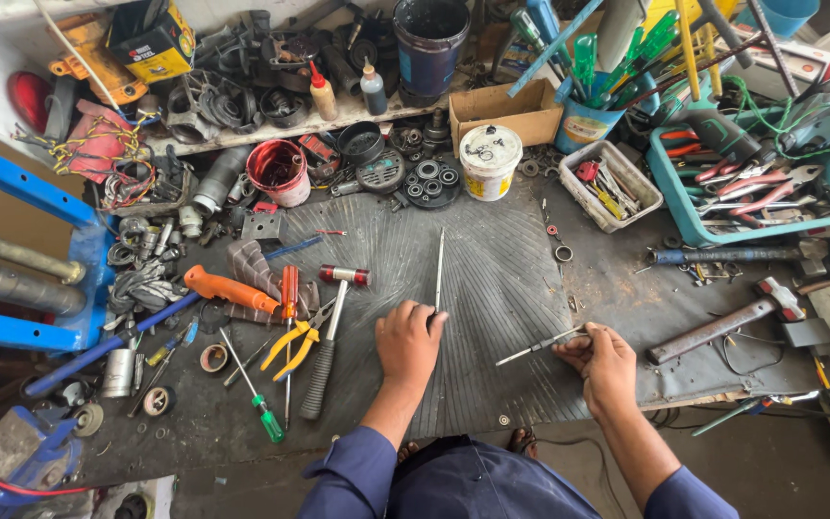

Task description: The person uses a screwdriver to adjust wires on a small orange electrical component clamped in a vise. They then select a metal rod from the workbench and grind it with a handheld angle grinder, producing sparks.

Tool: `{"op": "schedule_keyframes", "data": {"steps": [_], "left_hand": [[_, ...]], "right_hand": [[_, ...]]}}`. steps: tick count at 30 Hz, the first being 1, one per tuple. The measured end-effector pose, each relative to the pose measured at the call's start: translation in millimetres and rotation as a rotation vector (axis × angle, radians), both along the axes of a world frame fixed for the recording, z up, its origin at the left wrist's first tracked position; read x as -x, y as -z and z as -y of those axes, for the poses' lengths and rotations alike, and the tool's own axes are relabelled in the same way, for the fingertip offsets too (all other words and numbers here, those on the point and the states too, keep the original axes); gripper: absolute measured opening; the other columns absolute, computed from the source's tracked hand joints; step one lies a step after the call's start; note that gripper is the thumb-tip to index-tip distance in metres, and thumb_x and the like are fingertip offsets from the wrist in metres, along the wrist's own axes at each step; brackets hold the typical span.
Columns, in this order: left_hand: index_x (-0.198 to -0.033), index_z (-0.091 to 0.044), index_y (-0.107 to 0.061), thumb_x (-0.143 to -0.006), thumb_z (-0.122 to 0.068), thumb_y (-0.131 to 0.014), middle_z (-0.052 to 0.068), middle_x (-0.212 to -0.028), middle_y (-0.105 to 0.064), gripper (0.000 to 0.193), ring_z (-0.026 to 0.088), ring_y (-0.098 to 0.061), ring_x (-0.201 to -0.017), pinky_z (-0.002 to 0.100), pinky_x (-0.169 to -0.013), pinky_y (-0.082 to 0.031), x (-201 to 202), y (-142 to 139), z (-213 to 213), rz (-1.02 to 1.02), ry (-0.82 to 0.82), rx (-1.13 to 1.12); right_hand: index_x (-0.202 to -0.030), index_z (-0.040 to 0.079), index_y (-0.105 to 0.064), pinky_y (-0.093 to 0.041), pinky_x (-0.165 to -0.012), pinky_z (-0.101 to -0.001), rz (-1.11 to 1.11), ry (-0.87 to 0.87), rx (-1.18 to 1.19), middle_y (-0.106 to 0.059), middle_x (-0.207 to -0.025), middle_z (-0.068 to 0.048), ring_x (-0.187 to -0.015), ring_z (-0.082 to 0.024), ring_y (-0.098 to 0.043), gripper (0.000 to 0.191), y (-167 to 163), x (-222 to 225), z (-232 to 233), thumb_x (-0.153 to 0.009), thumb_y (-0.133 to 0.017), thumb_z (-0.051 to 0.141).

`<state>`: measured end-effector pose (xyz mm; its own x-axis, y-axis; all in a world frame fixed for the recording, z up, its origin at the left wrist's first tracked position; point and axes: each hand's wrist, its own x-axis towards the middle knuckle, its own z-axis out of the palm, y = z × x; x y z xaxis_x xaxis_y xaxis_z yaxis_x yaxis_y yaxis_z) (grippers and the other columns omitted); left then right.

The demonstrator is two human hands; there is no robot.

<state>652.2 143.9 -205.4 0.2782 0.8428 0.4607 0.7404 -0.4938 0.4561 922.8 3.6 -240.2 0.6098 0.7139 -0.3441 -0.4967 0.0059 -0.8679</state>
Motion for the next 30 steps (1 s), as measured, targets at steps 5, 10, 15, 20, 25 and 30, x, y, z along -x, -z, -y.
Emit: {"op": "schedule_keyframes", "data": {"steps": [5, 10, 15, 20, 25, 30], "left_hand": [[-0.088, -0.012, -0.069, -0.088, -0.023, -0.076, 0.0, -0.087, -0.065, 0.014, 0.023, -0.065, -0.086, 0.042, -0.076, -0.043, 6.1, 7.2, -1.4, 0.128, 0.014, -0.024], [-0.09, -0.012, -0.072, -0.091, -0.021, -0.072, -0.002, -0.085, -0.067, 0.01, 0.02, -0.06, -0.069, 0.039, -0.075, -0.044, 10.4, 4.7, -2.2, 0.251, 0.001, 0.182], [-0.088, -0.011, -0.067, -0.097, -0.021, -0.068, 0.0, -0.084, -0.065, 0.014, 0.021, -0.06, -0.072, 0.04, -0.075, -0.043, 10.3, 5.7, -3.8, 0.188, 0.02, 0.148], [-0.095, -0.011, -0.063, -0.1, -0.019, -0.063, 0.003, -0.087, -0.066, 0.01, 0.025, -0.062, -0.078, 0.042, -0.077, -0.043, 9.6, 12.5, -6.7, 0.181, 0.005, 0.124], [-0.11, -0.009, -0.062, -0.1, -0.015, -0.058, 0.003, -0.092, -0.068, 0.011, 0.026, -0.066, -0.087, 0.045, -0.084, -0.043, 9.3, 12.5, -8.4, 0.239, -0.006, 0.191], [-0.107, -0.017, -0.069, -0.091, -0.005, -0.061, 0.001, -0.106, -0.067, 0.022, 0.024, -0.065, -0.102, 0.045, -0.086, -0.044, 11.1, 4.1, -6.1, 0.17, 0.068, 0.154]], "right_hand": [[-0.135, -0.004, -0.059, -0.062, -0.078, -0.0378, 0.105, -0.169, 0.189, -0.068, -0.079, -0.011, -0.074, -0.023, -0.072, 0.041, -11.9, -0.6, -1.2, -0.106, -0.049, 0.024], [-0.138, -0.004, -0.059, -0.063, -0.078, -0.0354, 0.217, -0.171, 0.144, -0.066, -0.077, -0.009, -0.075, -0.021, -0.072, 0.041, -11.8, 7.2, 5.2, -0.105, -0.052, 0.019], [-0.124, -0.007, -0.068, -0.063, -0.079, -0.0325, 0.521, -0.171, 0.11, -0.067, -0.074, -0.007, -0.072, -0.015, -0.069, 0.03, -9.7, 25.3, 8.6, -0.105, -0.057, 0.012], [-0.115, 0.0, -0.075, -0.061, -0.07, -0.0271, 0.829, -0.141, 0.231, -0.068, -0.066, -0.005, -0.066, -0.009, -0.068, 0.022, -21.9, 44.6, 6.2, -0.101, -0.062, 0.012], [-0.109, 0.005, -0.076, -0.053, -0.06, -0.0238, 0.969, -0.154, 0.296, -0.071, -0.063, -0.003, -0.065, -0.006, -0.072, 0.018, -36.2, 50.9, 4.4, -0.095, -0.068, 0.013], [-0.107, 0.005, -0.077, -0.052, -0.058, -0.0239, 0.983, -0.158, 0.282, -0.068, -0.061, -0.003, -0.062, -0.007, -0.07, 0.017, -38.0, 50.9, 4.1, -0.094, -0.069, 0.013]]}}
